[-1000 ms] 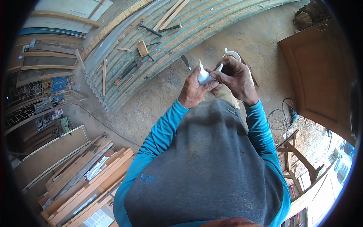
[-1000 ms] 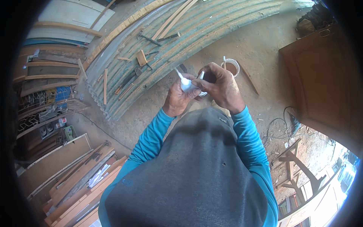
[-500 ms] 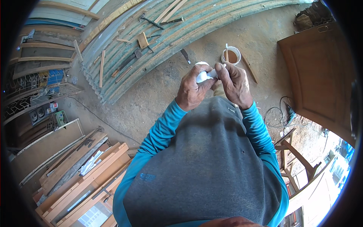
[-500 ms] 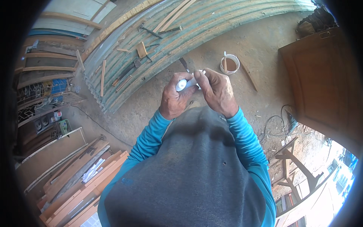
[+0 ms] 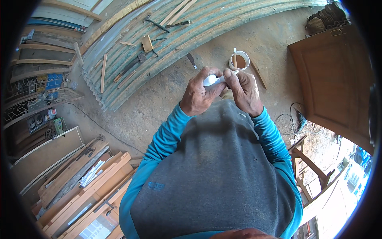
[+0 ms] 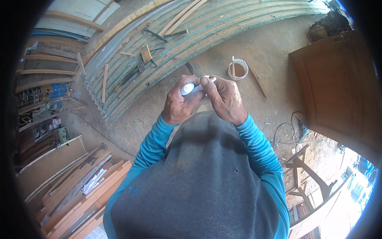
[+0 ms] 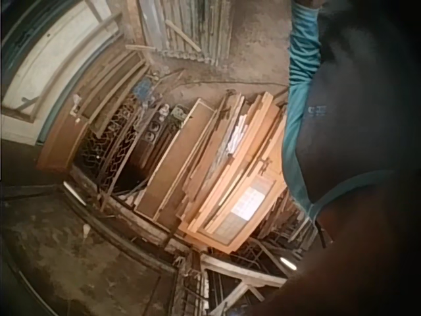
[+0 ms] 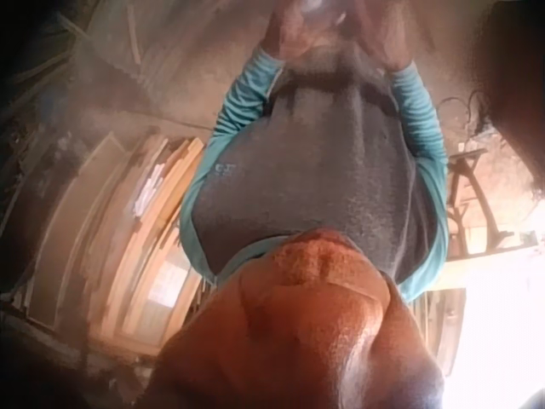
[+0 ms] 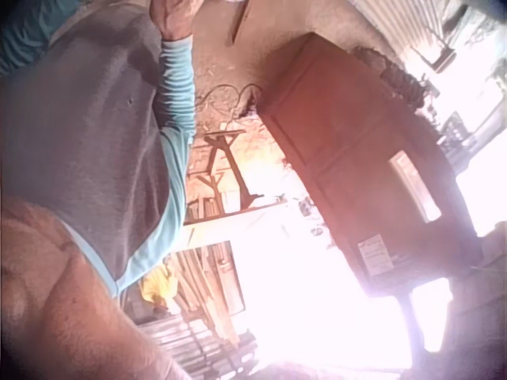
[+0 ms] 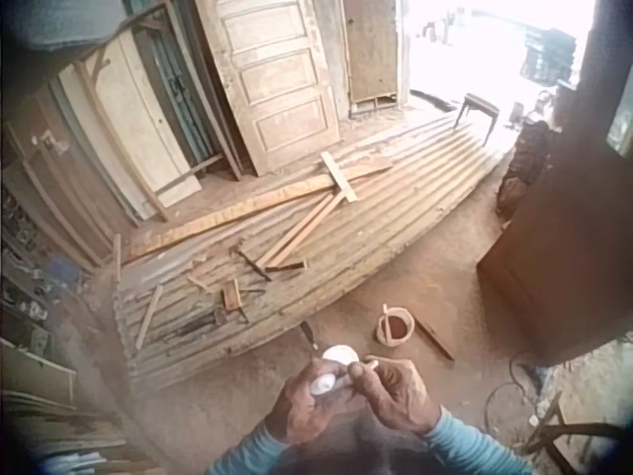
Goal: The person assembles a wooden door by hammering a chisel into the joints, applies glue to small wooden components, and carries a bucket of materials across the workshop.
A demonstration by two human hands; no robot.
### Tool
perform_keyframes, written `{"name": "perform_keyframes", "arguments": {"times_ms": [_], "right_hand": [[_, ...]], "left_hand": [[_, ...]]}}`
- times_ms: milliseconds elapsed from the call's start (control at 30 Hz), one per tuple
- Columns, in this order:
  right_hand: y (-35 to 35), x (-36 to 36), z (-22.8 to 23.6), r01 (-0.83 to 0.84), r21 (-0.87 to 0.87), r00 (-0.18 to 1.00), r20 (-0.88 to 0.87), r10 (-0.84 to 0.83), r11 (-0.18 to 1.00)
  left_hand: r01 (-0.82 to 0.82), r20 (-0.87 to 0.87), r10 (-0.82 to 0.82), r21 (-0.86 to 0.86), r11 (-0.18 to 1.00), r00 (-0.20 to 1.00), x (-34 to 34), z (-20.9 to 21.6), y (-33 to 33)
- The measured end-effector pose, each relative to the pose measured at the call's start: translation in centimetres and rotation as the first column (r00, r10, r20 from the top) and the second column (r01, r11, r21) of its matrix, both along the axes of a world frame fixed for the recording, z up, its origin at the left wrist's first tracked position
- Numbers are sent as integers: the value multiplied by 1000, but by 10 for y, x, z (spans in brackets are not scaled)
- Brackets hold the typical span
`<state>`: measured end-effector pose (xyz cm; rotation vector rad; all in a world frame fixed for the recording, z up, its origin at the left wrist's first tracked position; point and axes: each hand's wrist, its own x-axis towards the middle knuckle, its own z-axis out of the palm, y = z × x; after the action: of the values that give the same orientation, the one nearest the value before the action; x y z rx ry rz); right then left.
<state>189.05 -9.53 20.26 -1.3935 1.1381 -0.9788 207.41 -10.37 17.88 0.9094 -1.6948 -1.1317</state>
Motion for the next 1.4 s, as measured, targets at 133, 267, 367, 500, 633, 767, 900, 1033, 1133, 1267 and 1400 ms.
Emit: {"name": "perform_keyframes", "arguments": {"times_ms": [133, 267, 367, 500, 633, 767, 900, 1033, 1133, 1267, 1400], "right_hand": [[10, 3, 17, -108, -62, 992, -67, 104, 992], [13, 8, 31, -257, -394, 960, -208, 186, 882], [13, 15, 52, -361, -469, 932, -205, 298, 806], [24, 11, 58, 51, -327, 977, 213, 21, 944], [14, 20, 62, 62, -139, 990, 131, -44, 988], [16, 34, 47, 46, -100, 999, 8, -45, 994], [15, 44, 34, 65, -138, 997, -22, -68, 988], [13, 56, 33, 84, 5, 993, 78, -84, 996], [6, 63, 32, 49, 136, 950, 301, -88, 989], [-6, 65, 31, -60, 198, 949, 316, -6, 978], [-12, 80, 39, -238, 33, 949, 220, 225, 971]], "left_hand": [[220, -116, -205, 138, 966, 972, 23, 15, 1], [574, -533, -319, 426, 699, 784, 42, 25, 8], [661, -692, -334, 275, 698, 640, 43, 33, 16], [651, -634, -319, 398, 646, 704, 63, 34, 18], [570, -693, -207, 345, 746, 691, 61, 22, 18], [529, -727, -132, 351, 773, 674, 66, 19, 20], [520, -775, -102, 313, 795, 623, 71, 10, 20], [530, -798, -77, 322, 784, 598, 82, 3, 18], [487, -775, -56, 338, 806, 630, 85, 0, 18], [422, -688, -76, 351, 836, 722, 86, 3, 15], [372, -620, -73, 369, 852, 782, 88, 9, 12]]}}
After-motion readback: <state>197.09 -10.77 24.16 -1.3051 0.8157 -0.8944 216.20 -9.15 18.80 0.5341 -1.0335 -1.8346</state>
